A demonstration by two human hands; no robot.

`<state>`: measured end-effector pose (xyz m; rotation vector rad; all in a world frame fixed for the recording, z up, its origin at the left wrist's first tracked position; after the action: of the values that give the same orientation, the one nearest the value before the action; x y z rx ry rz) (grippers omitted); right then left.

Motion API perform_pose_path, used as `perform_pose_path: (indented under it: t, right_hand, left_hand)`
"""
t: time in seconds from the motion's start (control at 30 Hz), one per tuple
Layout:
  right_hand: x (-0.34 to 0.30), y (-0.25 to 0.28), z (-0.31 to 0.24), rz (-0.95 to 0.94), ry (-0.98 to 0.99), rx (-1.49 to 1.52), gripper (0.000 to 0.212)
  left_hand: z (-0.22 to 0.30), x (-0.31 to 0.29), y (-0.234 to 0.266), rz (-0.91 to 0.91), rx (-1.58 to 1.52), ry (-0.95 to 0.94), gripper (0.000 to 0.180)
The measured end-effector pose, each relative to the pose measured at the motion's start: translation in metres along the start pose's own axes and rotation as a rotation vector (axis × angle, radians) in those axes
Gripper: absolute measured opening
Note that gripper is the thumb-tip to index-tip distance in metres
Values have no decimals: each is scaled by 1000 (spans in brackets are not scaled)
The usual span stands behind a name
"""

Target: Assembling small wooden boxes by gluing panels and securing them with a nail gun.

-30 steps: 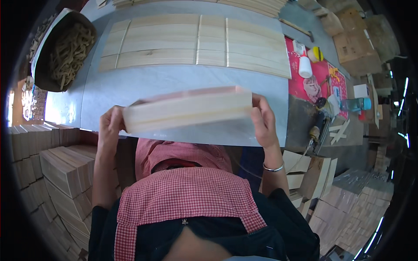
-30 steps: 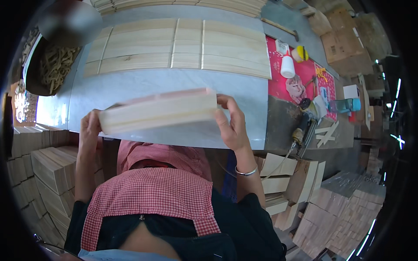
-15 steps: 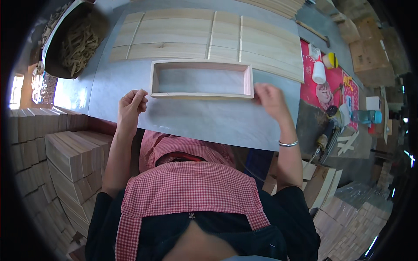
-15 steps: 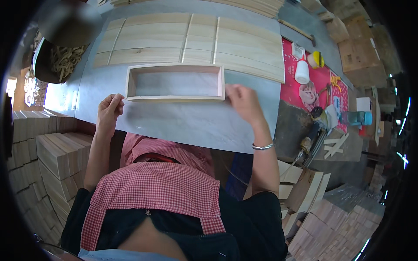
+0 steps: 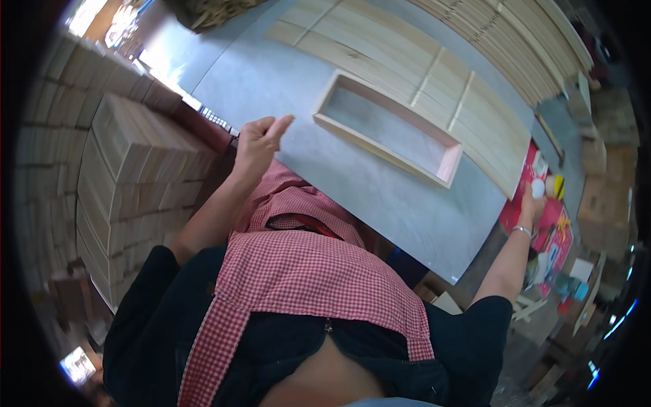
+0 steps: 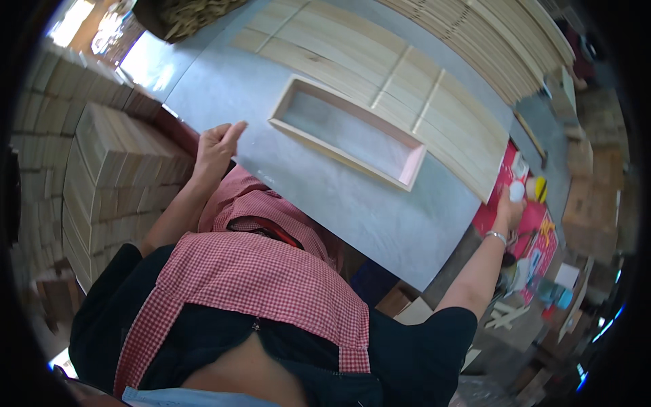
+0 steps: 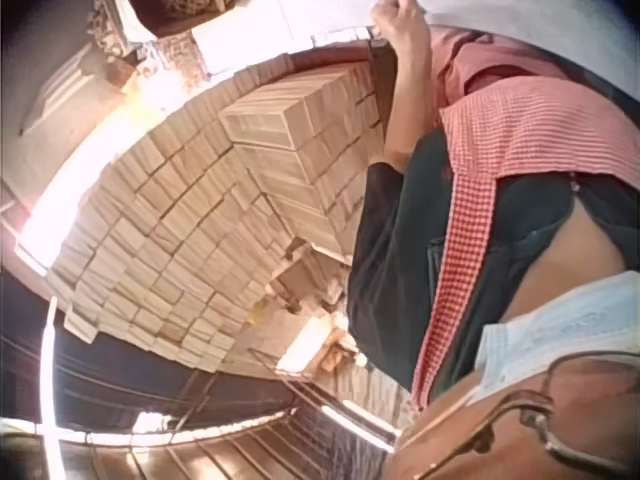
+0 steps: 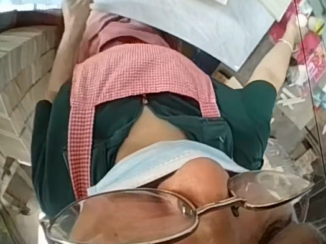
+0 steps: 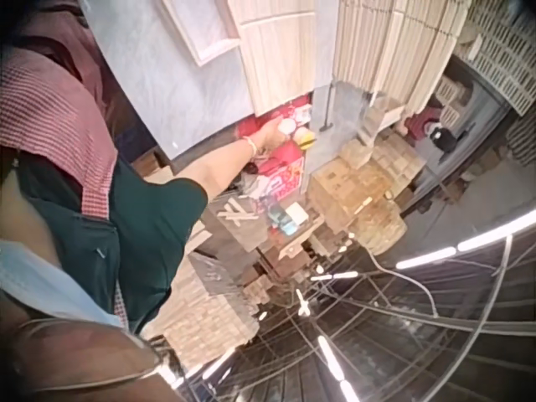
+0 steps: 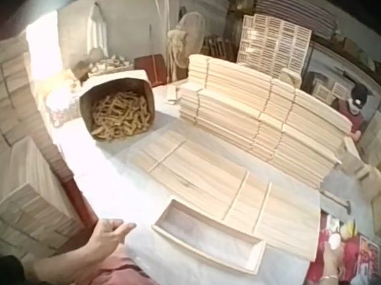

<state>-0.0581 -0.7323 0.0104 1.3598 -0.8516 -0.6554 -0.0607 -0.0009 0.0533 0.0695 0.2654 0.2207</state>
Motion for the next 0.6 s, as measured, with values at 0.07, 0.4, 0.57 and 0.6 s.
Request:
perform_pose_path:
  t: [0.07,0.4,0.57,0.6]
  right_hand:
    - [-1,3,-5,-7,-66,63,78]
    - [-176,138,-98,445,21,1316,56]
    - [-250,150,-132,117,298,1531,49]
    - [-260,147,-133,47,321,1565,49]
  left_hand:
    - [8,-11,-9,-94,243,-182,18]
    - [14,-37,-120,-395,700,-1145,36]
    - [1,-24,-128,-682,780,-830,39]
    - [-3,-29,-123,-645,769,-912,39]
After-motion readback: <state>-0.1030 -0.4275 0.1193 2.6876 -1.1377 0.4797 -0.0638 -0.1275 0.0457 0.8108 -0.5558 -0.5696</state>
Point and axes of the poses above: each hand's wrist, its own x-axis towards the middle knuckle, its own y-axis out of the back of the hand, z = x × y, the point moved 3 cm from there along x, towards the middle knuckle, and after that the axes turned 14 degrees about -x, right-handed, at the moved point
